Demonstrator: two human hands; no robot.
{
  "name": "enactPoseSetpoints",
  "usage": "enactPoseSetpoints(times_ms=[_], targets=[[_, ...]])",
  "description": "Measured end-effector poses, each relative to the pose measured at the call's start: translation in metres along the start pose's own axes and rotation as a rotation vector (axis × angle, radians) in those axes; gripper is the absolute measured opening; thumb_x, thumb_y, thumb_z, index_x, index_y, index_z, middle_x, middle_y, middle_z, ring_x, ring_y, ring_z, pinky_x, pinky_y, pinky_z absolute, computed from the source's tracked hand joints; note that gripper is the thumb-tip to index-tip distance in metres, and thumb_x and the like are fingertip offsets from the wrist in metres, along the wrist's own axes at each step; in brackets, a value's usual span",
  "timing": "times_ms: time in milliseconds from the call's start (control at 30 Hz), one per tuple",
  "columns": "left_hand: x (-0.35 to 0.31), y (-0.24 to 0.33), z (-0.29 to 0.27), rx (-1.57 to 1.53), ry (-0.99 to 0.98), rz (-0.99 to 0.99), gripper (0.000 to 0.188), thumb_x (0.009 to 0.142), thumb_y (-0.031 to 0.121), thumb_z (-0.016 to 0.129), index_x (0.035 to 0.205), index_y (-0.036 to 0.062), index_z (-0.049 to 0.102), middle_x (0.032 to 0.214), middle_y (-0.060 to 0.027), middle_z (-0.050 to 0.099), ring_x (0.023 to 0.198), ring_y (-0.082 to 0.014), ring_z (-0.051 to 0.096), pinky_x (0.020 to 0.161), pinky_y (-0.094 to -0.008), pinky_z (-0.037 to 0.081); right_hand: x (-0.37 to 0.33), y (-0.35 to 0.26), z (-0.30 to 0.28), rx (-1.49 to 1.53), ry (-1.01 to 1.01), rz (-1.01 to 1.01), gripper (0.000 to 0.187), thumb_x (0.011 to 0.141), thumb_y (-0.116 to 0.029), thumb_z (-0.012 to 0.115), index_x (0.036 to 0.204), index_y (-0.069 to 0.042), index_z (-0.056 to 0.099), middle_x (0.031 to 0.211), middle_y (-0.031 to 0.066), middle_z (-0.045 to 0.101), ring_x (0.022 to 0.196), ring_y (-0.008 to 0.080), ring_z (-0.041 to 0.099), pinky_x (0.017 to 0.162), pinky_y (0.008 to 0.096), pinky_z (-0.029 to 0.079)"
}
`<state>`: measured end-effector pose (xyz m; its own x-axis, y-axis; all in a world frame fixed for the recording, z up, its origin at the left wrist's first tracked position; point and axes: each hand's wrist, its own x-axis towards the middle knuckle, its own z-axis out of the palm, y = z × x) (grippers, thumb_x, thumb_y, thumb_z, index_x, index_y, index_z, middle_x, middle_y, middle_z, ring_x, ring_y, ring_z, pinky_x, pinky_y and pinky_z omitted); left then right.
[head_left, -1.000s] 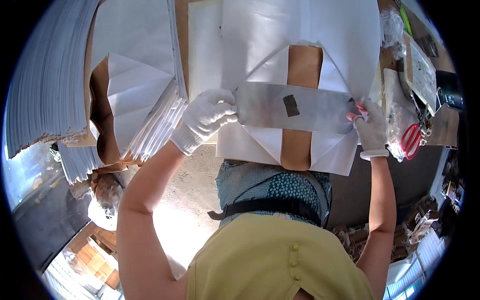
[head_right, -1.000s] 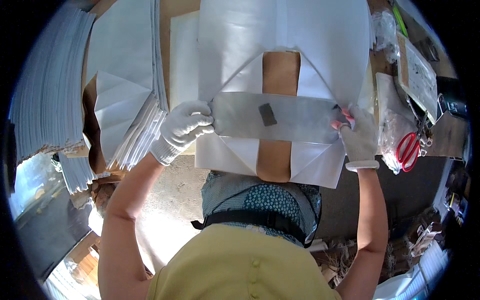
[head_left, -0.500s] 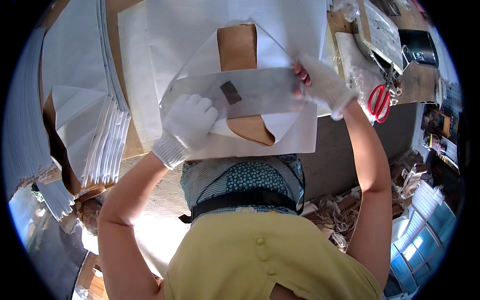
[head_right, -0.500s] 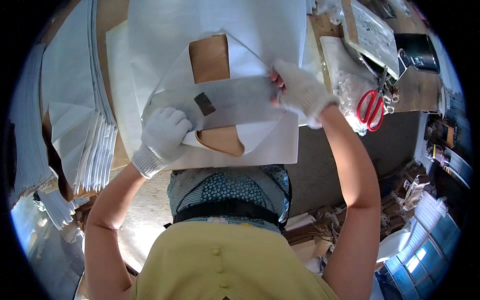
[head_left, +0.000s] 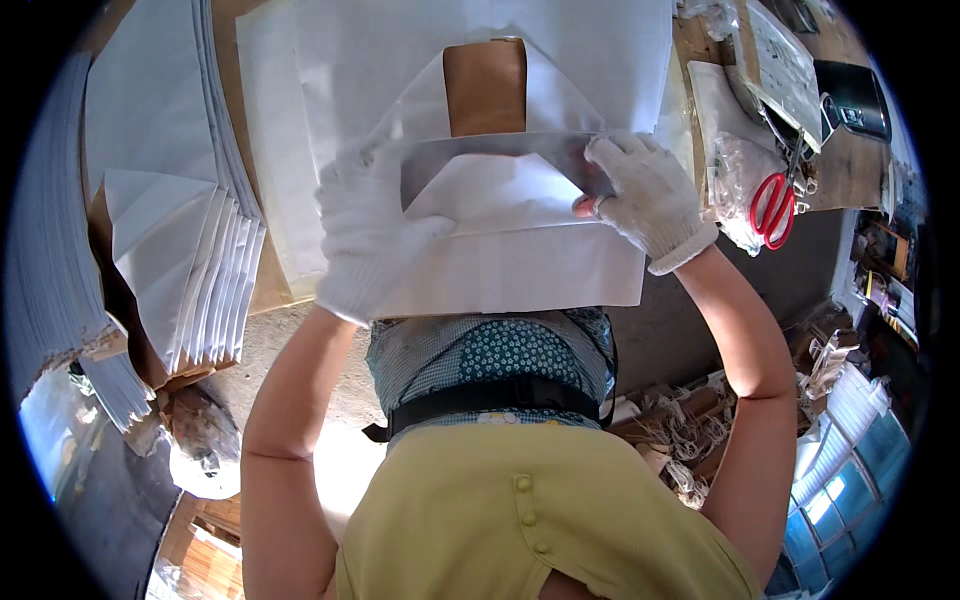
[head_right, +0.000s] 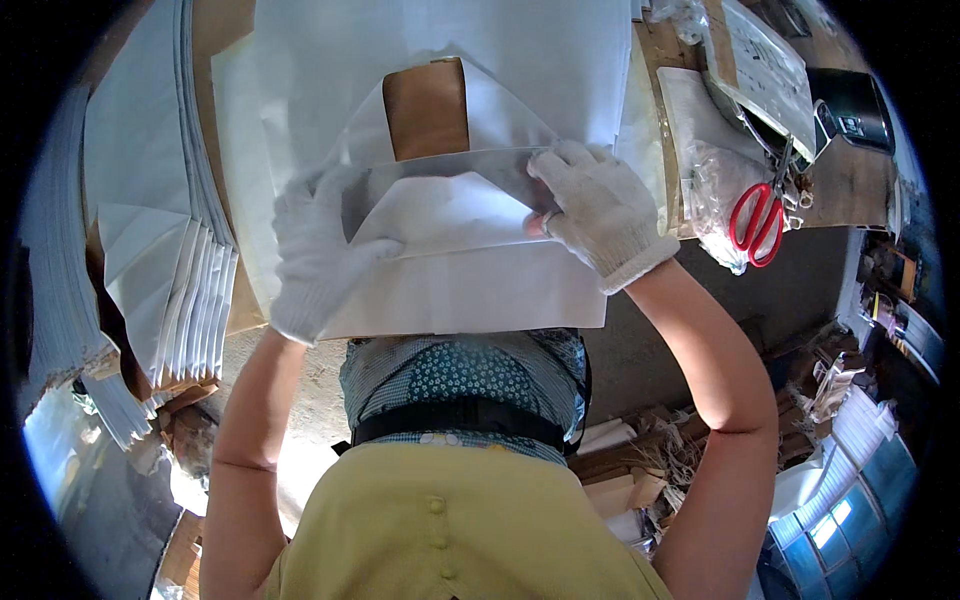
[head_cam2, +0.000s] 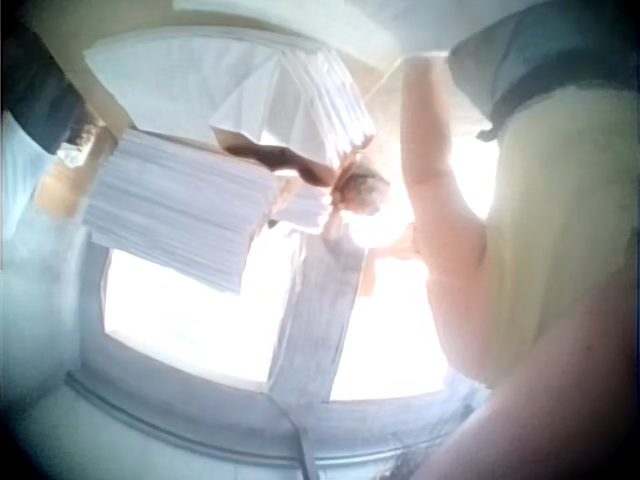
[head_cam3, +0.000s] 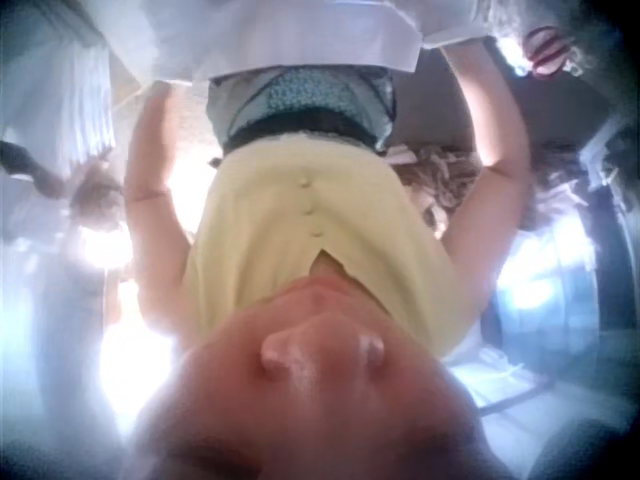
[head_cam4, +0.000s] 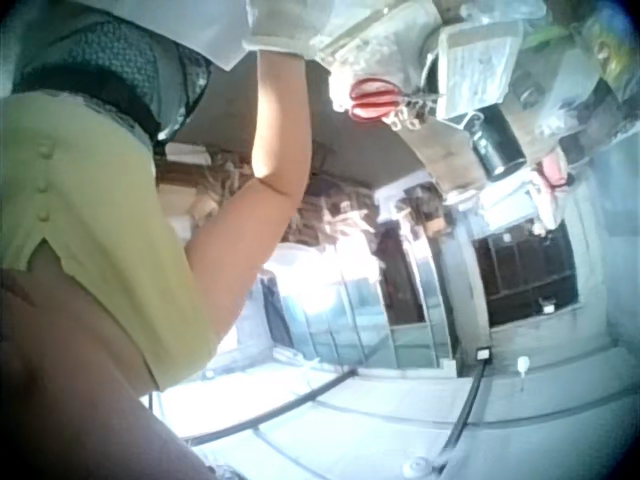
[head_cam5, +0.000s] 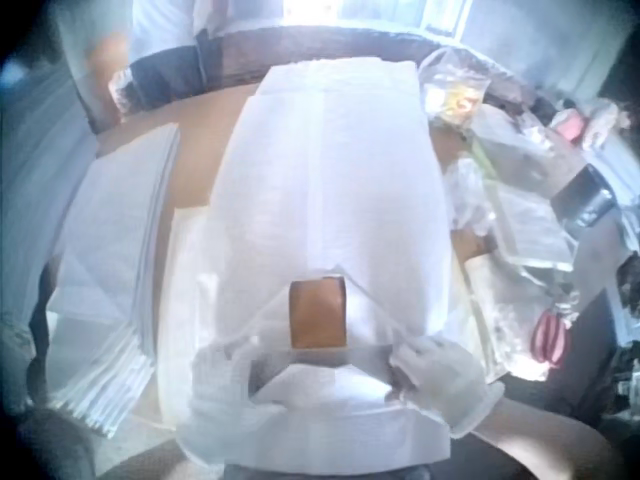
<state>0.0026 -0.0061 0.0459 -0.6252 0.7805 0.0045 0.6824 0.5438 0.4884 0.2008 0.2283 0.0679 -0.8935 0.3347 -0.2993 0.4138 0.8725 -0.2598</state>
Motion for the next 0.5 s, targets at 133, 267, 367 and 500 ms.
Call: enactPoseSetpoints(times_ms=[133,267,367,500], targets=[[0.033,0.001,0.002,-0.028,0.083,-0.117,0.06,0.069,0.025,0.086,0.126,0.0141,0.074,0.116,-0.0169,0.063,0.12,-0.0314,0.058,0.1,-0.0425,0.051,0.01,0.006,0.008,-0.219,0.262,-0.041,0.102,0.064,-0.038,0.096,0.153,-0.017,0.051,0.159,0.0151,0.045,0.149,0.0384,0.04,0.125,0.0464,0.034],[0.054,0.0,0.0,-0.378,-0.221,-0.257,0.047,0.074,0.025,0.086,0.12,0.0152,0.08,0.114,-0.0139,0.062,0.123,-0.0306,0.054,0.1,-0.0391,0.052,0.021,0.009,0.002,-0.116,0.156,0.085,0.121,0.054,-0.044,0.1,0.158,-0.013,0.045,0.172,0.0175,0.028,0.162,0.0368,0.016,0.133,0.0476,0.015],[0.049,-0.003,0.009,-0.358,-0.211,-0.206,0.03,0.077,0.016,0.085,0.107,0.014,0.084,0.112,-0.0104,0.062,0.117,-0.0293,0.055,0.098,-0.036,0.052,0.023,0.008,-0.004,-0.174,0.011,0.17,0.119,0.052,-0.042,0.1,0.156,-0.017,0.048,0.172,0.0169,0.028,0.162,0.0369,0.017,0.132,0.0484,0.017],[0.036,-0.002,0.017,-0.21,-0.072,-0.007,0.032,0.07,0.013,0.094,0.1,0.0115,0.084,0.111,-0.0062,0.061,0.097,-0.0218,0.066,0.086,-0.0324,0.056,0.002,0.019,0.019,-0.001,0.185,0.035,0.093,0.056,-0.035,0.098,0.142,-0.025,0.064,0.173,0.0053,0.033,0.161,0.0362,0.021,0.131,0.0495,0.021]])
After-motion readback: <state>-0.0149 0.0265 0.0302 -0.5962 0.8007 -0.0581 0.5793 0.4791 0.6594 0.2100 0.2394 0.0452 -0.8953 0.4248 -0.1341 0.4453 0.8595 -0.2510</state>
